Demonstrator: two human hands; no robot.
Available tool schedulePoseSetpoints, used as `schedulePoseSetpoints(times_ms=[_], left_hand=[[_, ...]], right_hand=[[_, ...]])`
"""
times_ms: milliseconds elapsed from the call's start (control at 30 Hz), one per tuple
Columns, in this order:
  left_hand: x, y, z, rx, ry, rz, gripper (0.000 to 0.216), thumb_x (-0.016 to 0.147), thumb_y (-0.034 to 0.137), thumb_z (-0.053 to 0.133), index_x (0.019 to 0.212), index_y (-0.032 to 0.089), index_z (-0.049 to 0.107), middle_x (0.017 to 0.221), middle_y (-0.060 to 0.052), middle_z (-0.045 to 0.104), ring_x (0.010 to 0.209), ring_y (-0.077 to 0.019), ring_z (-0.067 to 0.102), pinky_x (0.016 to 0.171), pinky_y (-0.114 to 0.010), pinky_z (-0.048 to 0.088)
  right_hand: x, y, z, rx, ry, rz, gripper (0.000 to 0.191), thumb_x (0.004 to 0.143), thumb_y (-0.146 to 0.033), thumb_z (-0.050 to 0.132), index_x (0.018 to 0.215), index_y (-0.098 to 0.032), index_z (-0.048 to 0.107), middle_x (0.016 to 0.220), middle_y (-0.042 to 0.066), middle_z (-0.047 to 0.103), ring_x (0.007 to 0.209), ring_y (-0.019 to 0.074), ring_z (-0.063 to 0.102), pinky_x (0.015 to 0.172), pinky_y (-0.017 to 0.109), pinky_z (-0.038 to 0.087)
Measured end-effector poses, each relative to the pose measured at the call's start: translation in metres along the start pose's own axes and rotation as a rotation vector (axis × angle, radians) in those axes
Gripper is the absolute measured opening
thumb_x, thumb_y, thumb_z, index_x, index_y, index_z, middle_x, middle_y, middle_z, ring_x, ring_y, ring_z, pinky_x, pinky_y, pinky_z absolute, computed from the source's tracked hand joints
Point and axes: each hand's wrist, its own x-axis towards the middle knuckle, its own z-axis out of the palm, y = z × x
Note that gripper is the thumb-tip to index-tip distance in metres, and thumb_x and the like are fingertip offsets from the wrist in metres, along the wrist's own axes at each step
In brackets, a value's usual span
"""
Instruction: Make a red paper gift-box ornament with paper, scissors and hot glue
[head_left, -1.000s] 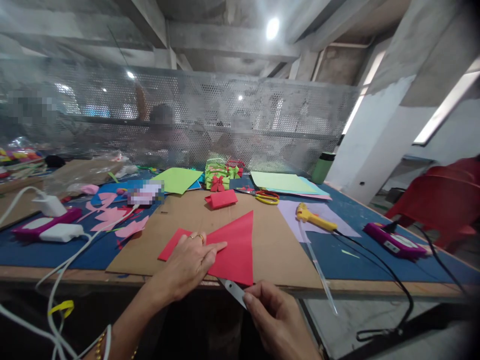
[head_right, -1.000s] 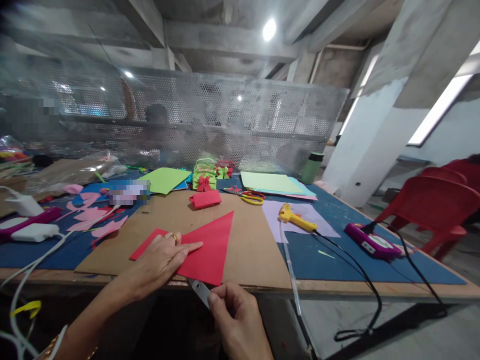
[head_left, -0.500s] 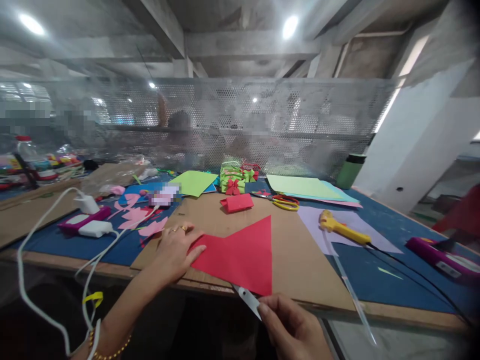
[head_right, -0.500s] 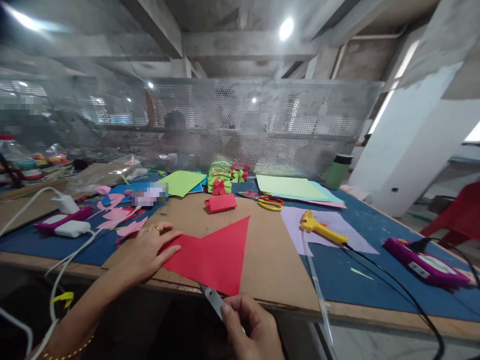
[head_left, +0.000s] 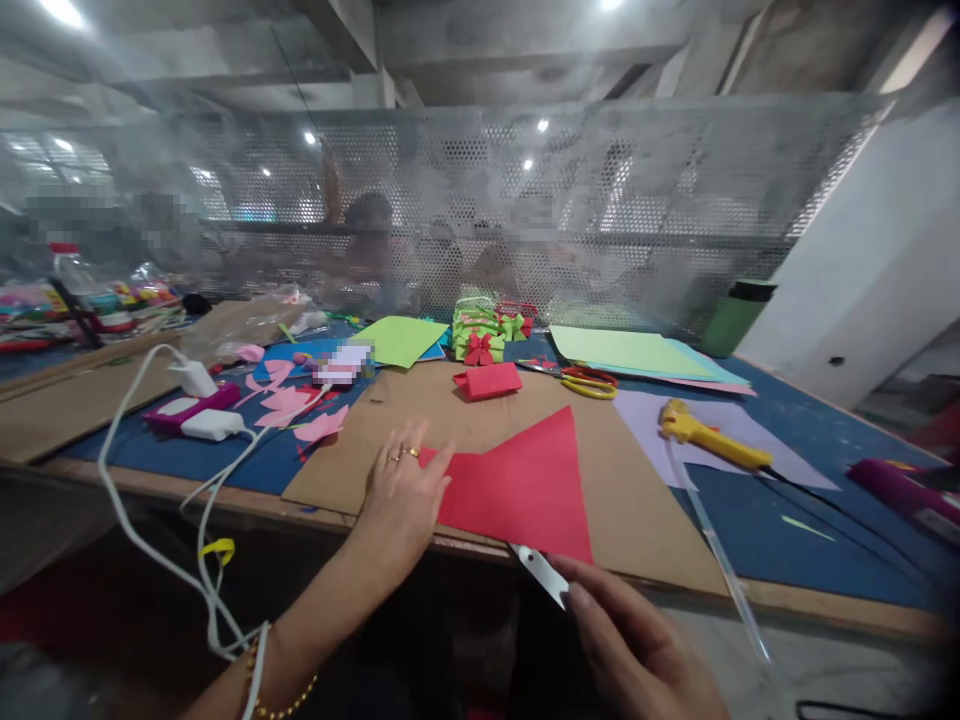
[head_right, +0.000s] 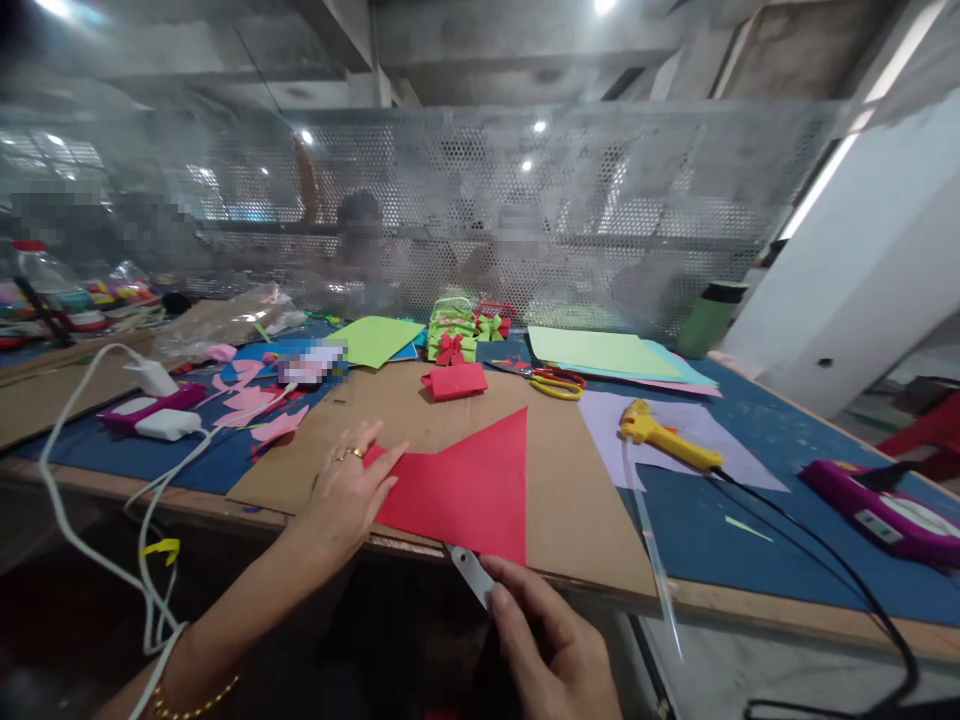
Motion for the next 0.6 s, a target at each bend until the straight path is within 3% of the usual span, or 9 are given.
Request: schedulePoseSetpoints(times_ms=[100, 233, 333, 467, 600], left_hand=[[0.011, -0.001, -0.016, 0.016, -0.019, 0.088, 0.047, 0.088, 0.018, 0.062, 0.135, 0.022, 0.061, 0.150, -0.019, 0.040, 0.140, -0.0418, 0.032, 0.111, -0.060, 0.029], [0.025, -0.015, -0.027, -0.217, -0.273, 0.267, 0.034, 0.095, 0.014, 0.050, 0.113, 0.029, 0.075, 0.111, -0.011, 0.061, 0.104, -0.0262, 0.057, 0.092, -0.044, 0.045], [0.029, -0.024, -0.027, -0.379, -0.397, 0.272, 0.039, 0.096, 0.013, 0.046, 0.121, 0.028, 0.072, 0.098, -0.008, 0.058, 0.094, -0.0205, 0.056, 0.088, -0.035, 0.046], [0.029, -0.029, -0.027, -0.409, -0.465, 0.264, 0.044, 0.097, 0.014, 0.042, 0.129, 0.031, 0.067, 0.098, -0.007, 0.058, 0.097, -0.0211, 0.055, 0.091, -0.036, 0.044], [0.030, -0.028, -0.028, -0.389, -0.495, 0.253, 0.046, 0.097, 0.013, 0.041, 0.131, 0.032, 0.065, 0.099, -0.007, 0.060, 0.096, -0.0214, 0.054, 0.091, -0.037, 0.043]], right_hand=[[-0.004, -0.002, 0.003, 0.015, -0.003, -0.017, 0.042, 0.075, -0.060, 0.072, 0.094, -0.023, 0.079, 0.073, 0.004, 0.069, 0.072, 0.0204, 0.063, 0.063, 0.027, 0.051], [-0.007, 0.000, 0.008, 0.077, -0.057, 0.075, 0.045, 0.075, -0.062, 0.071, 0.095, -0.021, 0.077, 0.056, 0.001, 0.058, 0.055, 0.0156, 0.055, 0.044, 0.022, 0.038], [-0.006, 0.001, 0.009, 0.085, -0.038, 0.100, 0.045, 0.073, -0.059, 0.075, 0.097, -0.021, 0.078, 0.052, -0.002, 0.053, 0.047, 0.0125, 0.046, 0.041, 0.022, 0.033], [-0.003, -0.003, 0.009, 0.039, 0.002, 0.058, 0.036, 0.072, -0.051, 0.077, 0.095, -0.023, 0.080, 0.053, -0.002, 0.052, 0.049, 0.0123, 0.043, 0.046, 0.024, 0.037], [-0.001, -0.001, 0.005, 0.056, -0.034, 0.089, 0.037, 0.073, -0.052, 0.076, 0.096, -0.022, 0.080, 0.051, -0.003, 0.047, 0.048, 0.0114, 0.037, 0.043, 0.023, 0.029]])
